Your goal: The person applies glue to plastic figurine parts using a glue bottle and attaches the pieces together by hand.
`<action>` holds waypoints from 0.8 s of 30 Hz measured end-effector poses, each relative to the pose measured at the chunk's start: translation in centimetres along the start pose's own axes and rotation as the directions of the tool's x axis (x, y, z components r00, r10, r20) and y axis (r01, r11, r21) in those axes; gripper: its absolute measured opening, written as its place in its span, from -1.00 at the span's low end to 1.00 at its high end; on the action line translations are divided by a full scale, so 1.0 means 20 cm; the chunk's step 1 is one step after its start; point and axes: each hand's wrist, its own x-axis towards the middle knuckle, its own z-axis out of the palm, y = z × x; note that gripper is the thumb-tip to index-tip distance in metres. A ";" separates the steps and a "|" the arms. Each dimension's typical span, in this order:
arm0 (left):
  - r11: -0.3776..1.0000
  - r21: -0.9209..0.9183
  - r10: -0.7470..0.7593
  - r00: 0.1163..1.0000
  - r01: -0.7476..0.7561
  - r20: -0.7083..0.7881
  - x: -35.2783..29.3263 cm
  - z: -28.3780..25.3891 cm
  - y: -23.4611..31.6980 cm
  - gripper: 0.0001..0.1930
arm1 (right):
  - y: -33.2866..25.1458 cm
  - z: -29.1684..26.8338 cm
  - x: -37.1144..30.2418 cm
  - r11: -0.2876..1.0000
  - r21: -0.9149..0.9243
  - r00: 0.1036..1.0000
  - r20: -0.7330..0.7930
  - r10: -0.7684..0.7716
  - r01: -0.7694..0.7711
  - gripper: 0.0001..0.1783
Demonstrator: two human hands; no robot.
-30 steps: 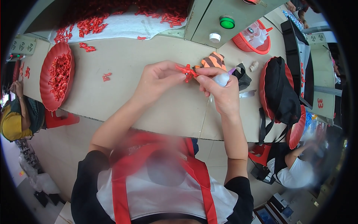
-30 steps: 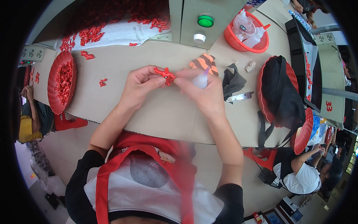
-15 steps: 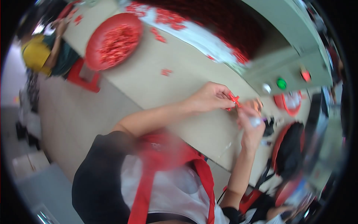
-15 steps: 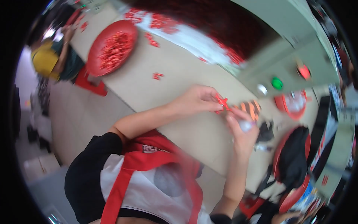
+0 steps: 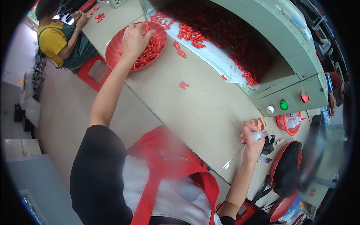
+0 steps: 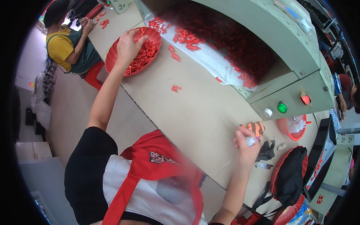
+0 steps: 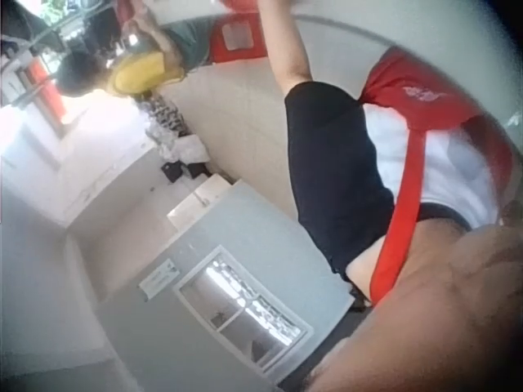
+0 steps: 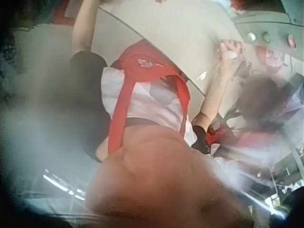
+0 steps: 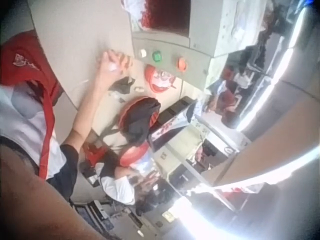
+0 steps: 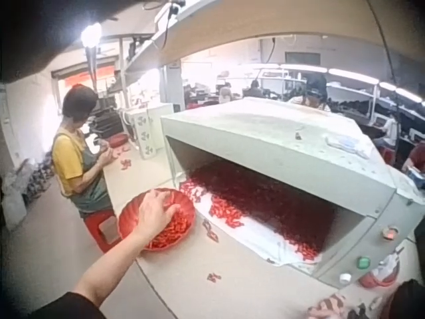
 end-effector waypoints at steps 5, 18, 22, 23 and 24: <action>0.954 0.152 0.253 0.966 -0.257 0.046 -0.05 0.16 -0.13 -0.61 | 0.02 0.00 0.01 1.000 0.002 0.999 -0.029 0.019 -0.019 -0.81; 0.784 -0.041 0.602 0.741 -0.620 0.299 -0.22 0.31 0.35 -0.75 | 0.00 0.01 0.02 0.999 -0.005 0.999 -0.030 0.032 -0.032 -0.78; 0.851 -0.075 0.516 0.802 -0.519 0.302 -0.24 0.26 0.35 -0.69 | 0.02 -0.02 0.03 0.999 -0.013 0.999 -0.036 -0.030 0.029 -0.72; 0.841 -0.095 0.534 0.789 -0.532 0.304 -0.26 0.25 0.38 -0.69 | 0.03 -0.03 0.02 0.995 -0.017 0.993 -0.060 -0.098 0.097 -0.69; 0.878 -0.361 0.424 0.861 -0.315 0.281 -0.27 0.18 0.45 -0.71 | 0.01 -0.05 0.01 0.989 -0.110 0.994 -0.053 -0.100 0.094 -0.62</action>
